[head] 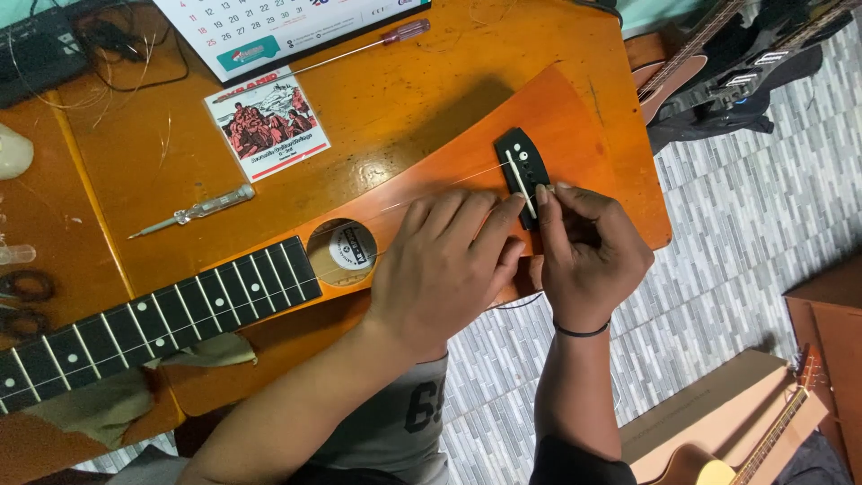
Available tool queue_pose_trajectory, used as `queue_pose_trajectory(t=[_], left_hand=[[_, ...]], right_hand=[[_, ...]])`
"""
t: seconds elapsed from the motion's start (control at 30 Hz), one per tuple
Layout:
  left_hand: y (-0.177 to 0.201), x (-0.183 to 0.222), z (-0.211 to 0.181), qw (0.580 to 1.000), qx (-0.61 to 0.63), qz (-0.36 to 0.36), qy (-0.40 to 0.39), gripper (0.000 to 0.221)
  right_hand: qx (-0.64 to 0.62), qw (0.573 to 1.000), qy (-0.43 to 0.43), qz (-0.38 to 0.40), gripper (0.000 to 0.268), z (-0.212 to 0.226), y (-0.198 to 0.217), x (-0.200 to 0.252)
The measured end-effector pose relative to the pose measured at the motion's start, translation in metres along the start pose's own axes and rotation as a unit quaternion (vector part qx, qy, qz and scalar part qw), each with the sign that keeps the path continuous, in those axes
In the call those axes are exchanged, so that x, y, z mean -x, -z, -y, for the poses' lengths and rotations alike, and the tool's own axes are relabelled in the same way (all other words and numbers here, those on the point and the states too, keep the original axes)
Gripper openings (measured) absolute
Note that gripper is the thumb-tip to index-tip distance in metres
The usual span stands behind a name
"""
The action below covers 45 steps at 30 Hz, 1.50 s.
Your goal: Restringing an acoustic guitar, including cleaning the fretboard, inserting strings into the bridge, and winding them at the headstock.
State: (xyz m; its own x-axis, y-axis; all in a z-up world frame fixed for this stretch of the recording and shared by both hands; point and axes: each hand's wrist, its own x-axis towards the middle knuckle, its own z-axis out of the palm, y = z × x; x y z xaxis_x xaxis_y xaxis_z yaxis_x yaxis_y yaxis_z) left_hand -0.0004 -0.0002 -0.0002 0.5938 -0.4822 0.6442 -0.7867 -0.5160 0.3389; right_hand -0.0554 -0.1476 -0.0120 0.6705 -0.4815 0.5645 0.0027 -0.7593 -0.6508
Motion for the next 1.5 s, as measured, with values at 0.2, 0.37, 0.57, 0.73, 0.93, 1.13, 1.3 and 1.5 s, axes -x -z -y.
queue_pose_trajectory(t=[0.2, 0.37, 0.57, 0.73, 0.93, 1.13, 1.3, 1.5], left_hand=[[0.001, 0.001, 0.000, 1.000, 0.015, 0.010, 0.002, 0.021], [-0.003, 0.004, -0.001, 1.000, 0.014, 0.007, 0.008, 0.021], [-0.002, 0.004, 0.000, 1.000, 0.005, 0.005, 0.002, 0.022], [-0.001, 0.004, 0.000, 1.000, 0.008, 0.002, 0.007, 0.020], [0.003, 0.001, 0.001, 1.000, 0.005, 0.001, 0.004, 0.020], [0.004, -0.001, 0.003, 0.999, 0.033, -0.009, -0.004, 0.019], [0.008, 0.006, 0.008, 0.994, 0.041, 0.099, -0.015, 0.033], [0.009, 0.005, 0.008, 0.994, 0.054, 0.092, -0.015, 0.031]], right_hand=[[-0.018, 0.999, 0.009, 0.028, 0.011, 0.002, 0.003, -0.003], [-0.010, 0.998, 0.003, 0.057, 0.010, 0.004, 0.005, -0.007], [0.002, 0.996, -0.004, 0.091, 0.012, -0.003, 0.014, -0.010], [-0.070, 0.988, -0.089, 0.105, 0.017, 0.000, 0.019, -0.014], [-0.075, 0.977, -0.142, 0.142, 0.012, -0.002, 0.021, -0.020], [-0.062, 0.975, -0.137, 0.165, 0.013, -0.003, 0.020, -0.025], [-0.019, 0.967, -0.153, 0.204, 0.010, 0.005, 0.022, -0.028], [-0.030, 0.950, -0.202, 0.237, 0.017, 0.005, 0.026, -0.039]])
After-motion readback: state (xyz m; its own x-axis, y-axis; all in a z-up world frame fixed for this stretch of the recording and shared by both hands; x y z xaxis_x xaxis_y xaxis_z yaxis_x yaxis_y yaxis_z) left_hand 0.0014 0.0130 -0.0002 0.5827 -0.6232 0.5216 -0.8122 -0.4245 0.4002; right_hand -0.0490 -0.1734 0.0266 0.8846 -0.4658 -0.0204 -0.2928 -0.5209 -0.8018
